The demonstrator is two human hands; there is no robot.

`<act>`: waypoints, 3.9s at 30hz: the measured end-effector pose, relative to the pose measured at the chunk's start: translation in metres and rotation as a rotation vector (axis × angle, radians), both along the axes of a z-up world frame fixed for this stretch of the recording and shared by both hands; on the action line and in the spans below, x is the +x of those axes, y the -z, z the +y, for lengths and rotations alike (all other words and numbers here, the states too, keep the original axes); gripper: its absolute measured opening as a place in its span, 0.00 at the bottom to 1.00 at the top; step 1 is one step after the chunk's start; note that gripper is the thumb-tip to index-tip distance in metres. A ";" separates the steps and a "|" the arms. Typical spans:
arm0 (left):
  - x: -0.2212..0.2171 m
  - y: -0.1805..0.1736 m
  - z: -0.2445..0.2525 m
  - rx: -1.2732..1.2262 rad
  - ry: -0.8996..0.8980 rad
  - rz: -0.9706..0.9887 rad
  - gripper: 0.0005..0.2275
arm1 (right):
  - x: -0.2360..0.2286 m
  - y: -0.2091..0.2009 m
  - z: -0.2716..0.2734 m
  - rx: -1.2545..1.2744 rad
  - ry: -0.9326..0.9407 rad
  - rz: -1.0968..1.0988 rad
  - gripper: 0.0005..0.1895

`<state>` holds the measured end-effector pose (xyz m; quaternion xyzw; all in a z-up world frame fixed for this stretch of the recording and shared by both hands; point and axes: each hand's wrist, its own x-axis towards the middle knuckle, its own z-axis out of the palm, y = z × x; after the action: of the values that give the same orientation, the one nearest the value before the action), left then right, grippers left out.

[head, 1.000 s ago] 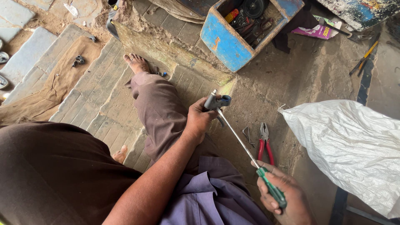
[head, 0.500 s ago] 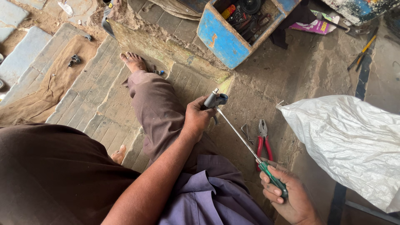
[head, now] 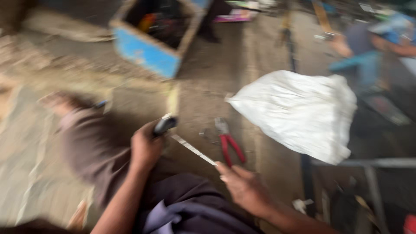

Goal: The person sits on the floor and assembles a small mechanical part using a screwdriver and pliers. They pick up a metal component, insert a screw, and tighten it with the screwdriver, then use pliers to adjust a small metal ring on the assembly.

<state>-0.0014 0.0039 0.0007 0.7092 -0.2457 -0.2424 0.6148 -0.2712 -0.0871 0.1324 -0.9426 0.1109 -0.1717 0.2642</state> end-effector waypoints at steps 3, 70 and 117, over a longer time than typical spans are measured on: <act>-0.004 -0.002 -0.005 0.002 0.010 0.073 0.17 | -0.006 0.001 -0.012 0.585 0.254 0.032 0.18; 0.003 -0.009 0.001 -0.022 0.092 0.480 0.26 | -0.016 0.011 -0.036 1.755 0.594 0.285 0.25; -0.003 -0.014 0.004 -0.107 0.470 0.438 0.22 | 0.040 0.040 -0.049 0.514 0.346 0.807 0.17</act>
<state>-0.0045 0.0083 0.0143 0.5306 -0.2768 -0.5114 0.6167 -0.2309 -0.1361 0.0928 -0.8060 0.3975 0.1978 0.3915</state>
